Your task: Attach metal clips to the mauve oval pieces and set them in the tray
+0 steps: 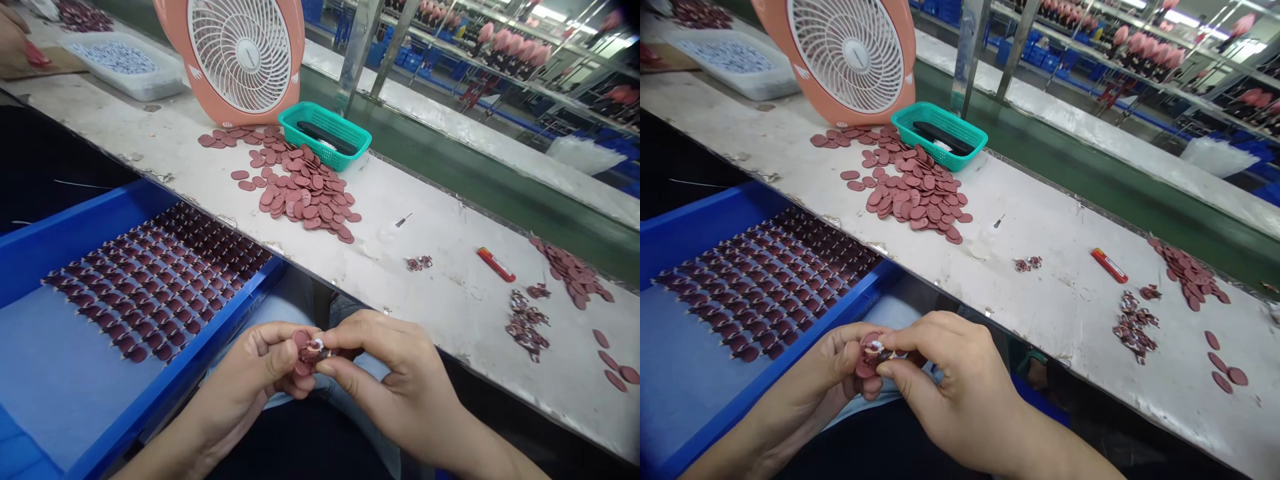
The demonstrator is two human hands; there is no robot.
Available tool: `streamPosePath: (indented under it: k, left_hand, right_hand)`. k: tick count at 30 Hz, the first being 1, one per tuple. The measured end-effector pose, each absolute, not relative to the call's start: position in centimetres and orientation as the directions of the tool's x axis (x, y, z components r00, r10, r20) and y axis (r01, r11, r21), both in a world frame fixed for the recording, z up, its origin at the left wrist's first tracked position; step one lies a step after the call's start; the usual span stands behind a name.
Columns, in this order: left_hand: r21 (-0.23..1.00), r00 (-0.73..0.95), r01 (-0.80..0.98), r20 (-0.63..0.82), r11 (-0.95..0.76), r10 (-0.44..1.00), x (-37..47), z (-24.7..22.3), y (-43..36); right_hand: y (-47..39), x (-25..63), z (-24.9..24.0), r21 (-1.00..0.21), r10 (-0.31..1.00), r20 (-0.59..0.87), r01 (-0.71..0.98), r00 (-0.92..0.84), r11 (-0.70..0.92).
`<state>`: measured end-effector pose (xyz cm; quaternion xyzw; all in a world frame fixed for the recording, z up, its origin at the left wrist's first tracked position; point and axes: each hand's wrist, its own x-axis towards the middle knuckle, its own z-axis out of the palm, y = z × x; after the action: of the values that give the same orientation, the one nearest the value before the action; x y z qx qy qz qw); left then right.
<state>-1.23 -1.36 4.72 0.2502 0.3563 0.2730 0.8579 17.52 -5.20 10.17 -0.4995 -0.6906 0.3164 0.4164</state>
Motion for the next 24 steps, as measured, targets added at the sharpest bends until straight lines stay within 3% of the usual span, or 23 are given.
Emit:
streamPosePath:
  k: [8,24]
  left_hand:
    - [0.59,0.625,-0.286,-0.482,0.755,0.614,-1.02,5.0,-1.25]
    - [0.57,0.608,-0.271,-0.523,0.776,0.597,-1.28,4.75,-1.21]
  right_hand:
    - [-5.1,17.66,9.79,-0.894,0.973,0.176,0.39,-0.148,0.221]
    - [-4.86,17.41,10.16,-0.841,0.944,0.248,0.435,-0.217,0.321]
